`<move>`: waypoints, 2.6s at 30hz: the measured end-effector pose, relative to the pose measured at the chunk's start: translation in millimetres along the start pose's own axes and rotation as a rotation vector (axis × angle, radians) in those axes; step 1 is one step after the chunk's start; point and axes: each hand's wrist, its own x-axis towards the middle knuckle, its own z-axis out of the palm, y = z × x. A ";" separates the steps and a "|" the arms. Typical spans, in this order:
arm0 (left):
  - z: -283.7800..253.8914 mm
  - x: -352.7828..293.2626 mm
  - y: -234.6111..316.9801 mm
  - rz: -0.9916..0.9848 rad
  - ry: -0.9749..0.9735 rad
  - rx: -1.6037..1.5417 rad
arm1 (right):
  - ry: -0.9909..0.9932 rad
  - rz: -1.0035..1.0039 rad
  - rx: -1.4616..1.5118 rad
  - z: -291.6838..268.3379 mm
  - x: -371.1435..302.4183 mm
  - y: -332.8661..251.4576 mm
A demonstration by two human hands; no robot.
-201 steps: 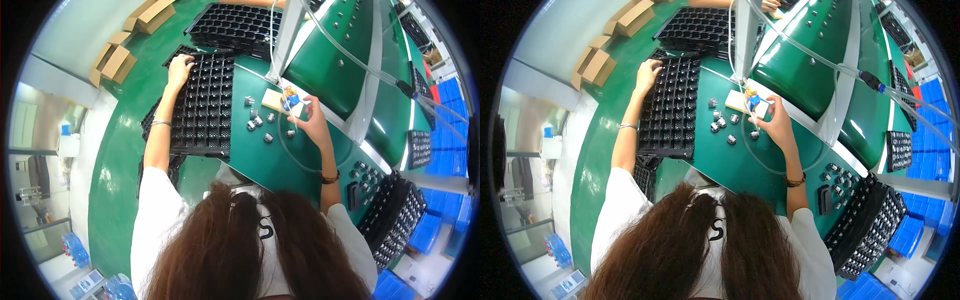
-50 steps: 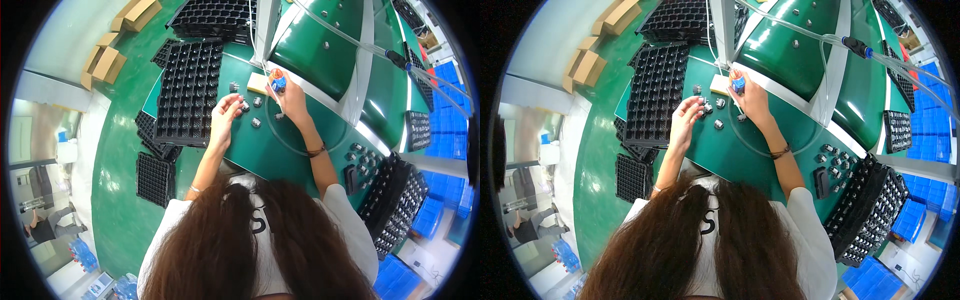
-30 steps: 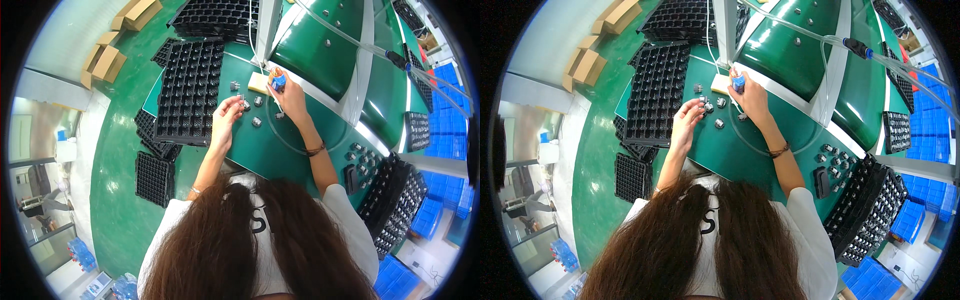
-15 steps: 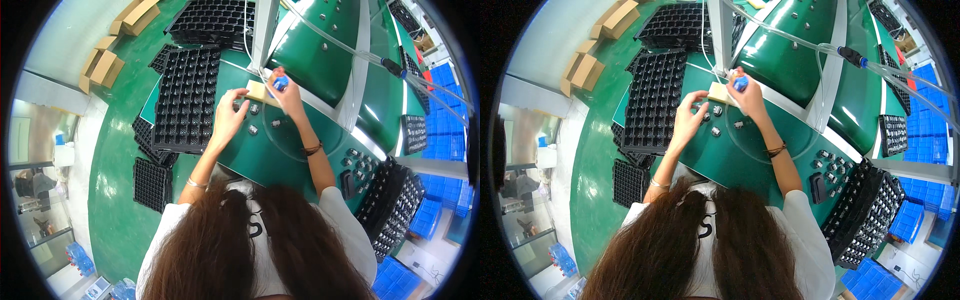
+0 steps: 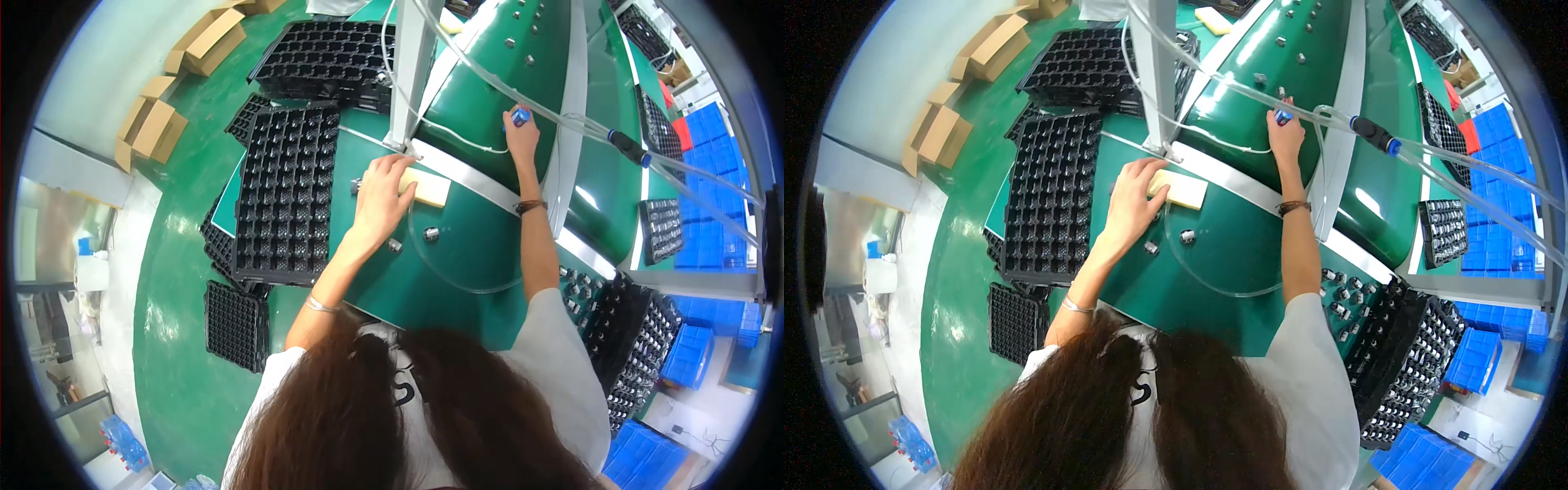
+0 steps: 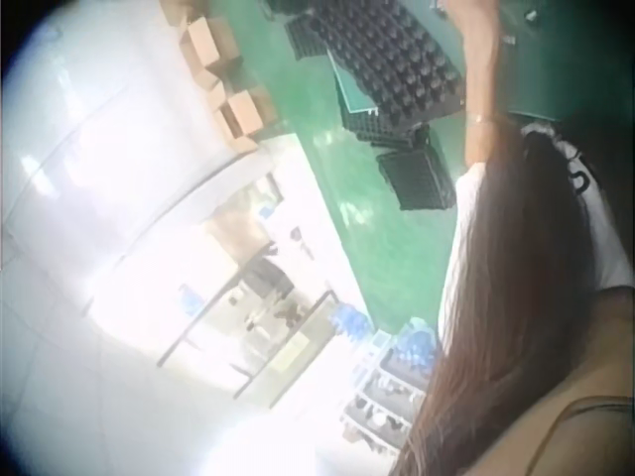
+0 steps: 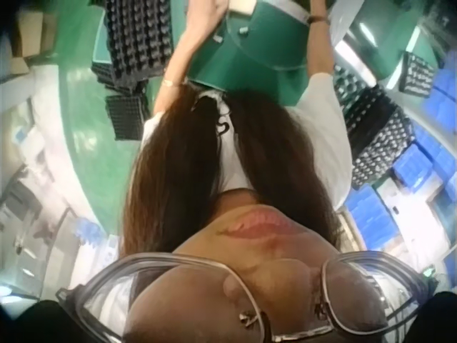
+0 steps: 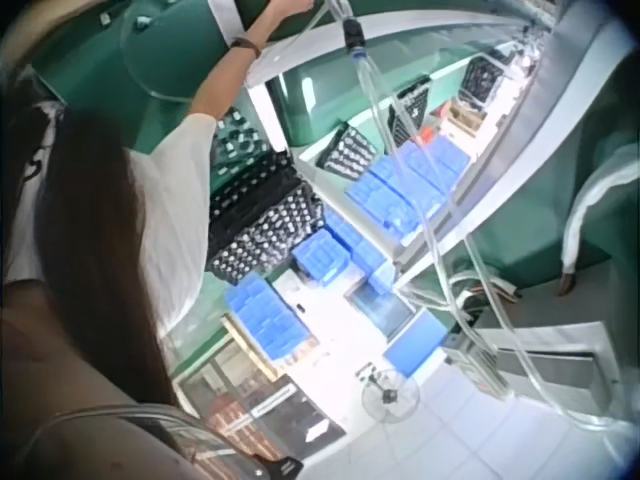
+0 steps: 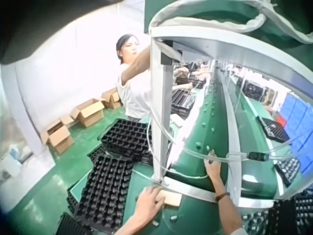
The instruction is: Assembling small electronic components into a storage tray and using a specialized tool.
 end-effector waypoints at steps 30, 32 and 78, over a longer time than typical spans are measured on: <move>8.7 4.1 34.9 -0.177 -0.079 -0.529 | -1.109 0.105 1.699 -83.8 -73.2 -122.6; 10.8 -5.2 30.5 -0.395 -0.168 -1.033 | -1.070 0.027 1.123 -81.6 -85.2 -143.9; -35.3 -13.3 12.9 -0.646 -0.038 -1.266 | -0.800 -0.291 1.180 -110.4 13.0 -170.9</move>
